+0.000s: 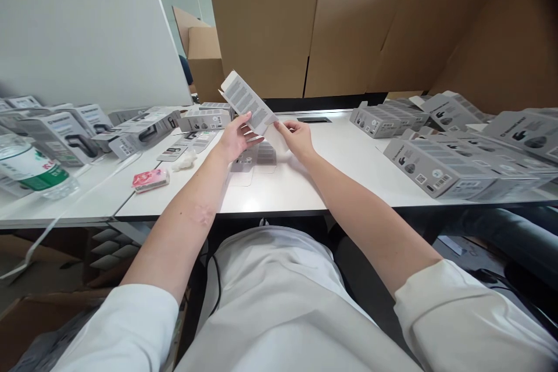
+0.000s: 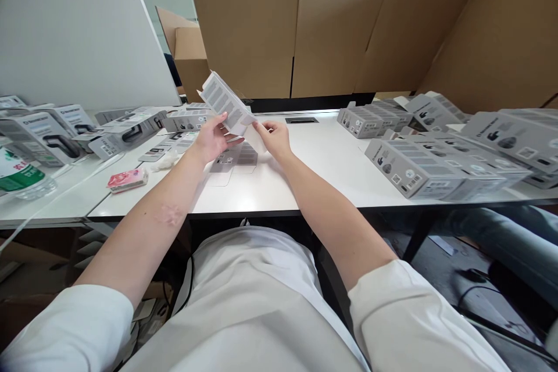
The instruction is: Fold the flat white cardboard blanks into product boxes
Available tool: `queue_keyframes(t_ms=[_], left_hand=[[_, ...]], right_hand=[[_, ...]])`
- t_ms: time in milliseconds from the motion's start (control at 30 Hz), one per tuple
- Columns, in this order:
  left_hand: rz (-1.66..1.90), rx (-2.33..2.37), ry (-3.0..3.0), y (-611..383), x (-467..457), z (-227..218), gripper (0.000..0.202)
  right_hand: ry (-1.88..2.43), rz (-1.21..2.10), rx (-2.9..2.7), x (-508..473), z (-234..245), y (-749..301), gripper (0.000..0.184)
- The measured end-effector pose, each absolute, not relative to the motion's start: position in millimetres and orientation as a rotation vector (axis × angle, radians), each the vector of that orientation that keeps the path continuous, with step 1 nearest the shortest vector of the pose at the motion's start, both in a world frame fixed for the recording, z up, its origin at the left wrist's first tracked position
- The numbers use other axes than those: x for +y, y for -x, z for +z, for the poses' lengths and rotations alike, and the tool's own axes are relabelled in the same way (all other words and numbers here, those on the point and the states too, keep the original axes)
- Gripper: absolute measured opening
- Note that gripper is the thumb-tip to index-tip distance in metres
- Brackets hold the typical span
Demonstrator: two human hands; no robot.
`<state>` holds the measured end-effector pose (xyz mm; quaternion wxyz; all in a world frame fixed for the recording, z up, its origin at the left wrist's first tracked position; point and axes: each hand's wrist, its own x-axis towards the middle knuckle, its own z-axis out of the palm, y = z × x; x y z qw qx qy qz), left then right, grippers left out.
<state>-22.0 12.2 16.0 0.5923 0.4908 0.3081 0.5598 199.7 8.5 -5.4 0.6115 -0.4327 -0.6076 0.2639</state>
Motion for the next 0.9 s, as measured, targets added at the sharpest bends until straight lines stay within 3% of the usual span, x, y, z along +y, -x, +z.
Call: queue_keyframes(t_ms=[200, 400, 633, 900], left_hand=[[1.478, 0.728, -1.015, 27, 26, 16, 0.081], [1.558, 0.690, -0.837, 24, 29, 18, 0.063], [1.608, 0.673, -0.792, 21, 28, 18, 0.059], [1.588, 0.670, -0.863, 22, 33, 15, 0.049]], right_hand=[[1.079, 0.792, -1.390, 2, -1, -197, 0.049], [1.174, 0.904, -1.410, 2, -1, -194, 0.043], [1.192, 0.888, -1.436, -1, 0, -196, 0.031], [1.287, 0.851, -1.439, -11, 7, -195, 0.032]])
